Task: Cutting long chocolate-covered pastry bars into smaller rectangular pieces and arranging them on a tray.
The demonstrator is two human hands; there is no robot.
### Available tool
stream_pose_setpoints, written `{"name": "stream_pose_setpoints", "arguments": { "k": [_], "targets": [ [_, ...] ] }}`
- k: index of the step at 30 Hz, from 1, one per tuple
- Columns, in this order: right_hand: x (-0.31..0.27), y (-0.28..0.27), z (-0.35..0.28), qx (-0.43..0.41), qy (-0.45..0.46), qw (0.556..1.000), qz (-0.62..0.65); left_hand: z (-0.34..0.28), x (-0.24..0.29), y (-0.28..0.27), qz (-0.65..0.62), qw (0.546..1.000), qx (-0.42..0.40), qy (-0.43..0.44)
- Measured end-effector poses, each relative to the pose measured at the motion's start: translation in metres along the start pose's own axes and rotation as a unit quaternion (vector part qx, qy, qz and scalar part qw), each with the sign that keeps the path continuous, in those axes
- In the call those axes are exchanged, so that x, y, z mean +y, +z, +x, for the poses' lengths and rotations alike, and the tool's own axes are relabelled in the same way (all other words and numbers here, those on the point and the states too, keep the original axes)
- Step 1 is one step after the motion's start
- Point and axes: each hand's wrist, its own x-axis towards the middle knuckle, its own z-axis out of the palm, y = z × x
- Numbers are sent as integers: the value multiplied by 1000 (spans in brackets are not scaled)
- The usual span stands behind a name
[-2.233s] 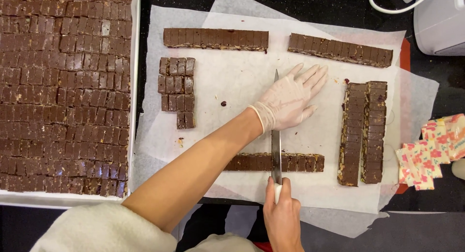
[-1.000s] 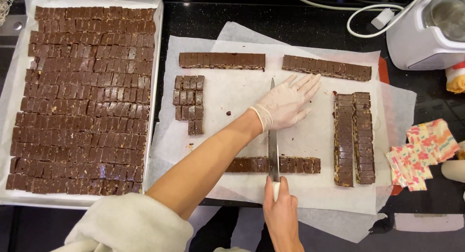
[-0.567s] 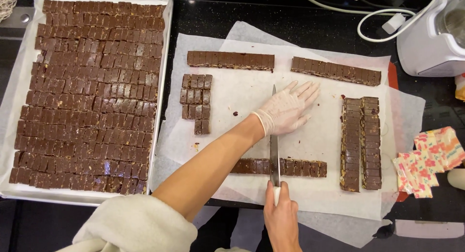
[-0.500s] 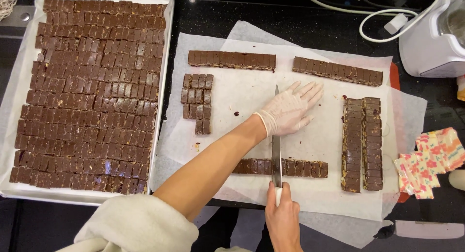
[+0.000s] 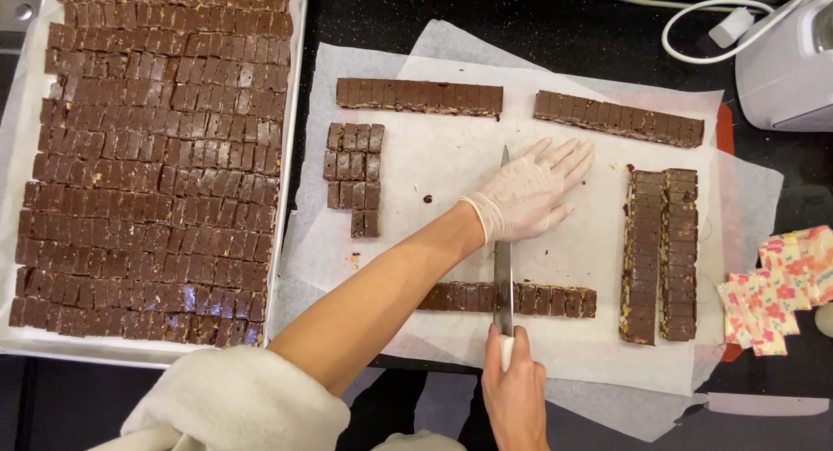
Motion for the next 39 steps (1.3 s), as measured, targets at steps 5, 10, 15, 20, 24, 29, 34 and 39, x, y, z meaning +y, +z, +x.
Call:
{"name": "stream_pose_setpoints", "arguments": {
  "k": [5, 10, 15, 20, 24, 29, 34, 39],
  "targets": [
    [2, 0, 1, -4, -10, 1000, 4, -2, 0, -4, -3, 1000, -10, -12],
    [-13, -2, -7, -22, 35, 999, 2, -3, 2, -4, 3, 1000, -22, -5],
    [-3, 8, -1, -14, 21, 1000, -15, -10, -2, -10, 16, 998, -60, -8],
    [17, 27, 9, 21, -9, 999, -44, -12, -1, -7, 25, 996, -89, -13],
    [29, 44, 15, 70, -145, 982, -99, -13, -5, 1, 25, 994, -102, 2],
    [16, 42, 14, 70, -96, 989, -84, -17, -10, 3, 28, 995, -97, 1],
    [71, 62, 30, 46, -181, 958, -217, -11, -4, 5, -1, 997, -73, 8],
    [-6, 3, 0, 33, -9, 999, -11, 5, -3, -10, -21, 1000, -19, 3]
  ]
}}
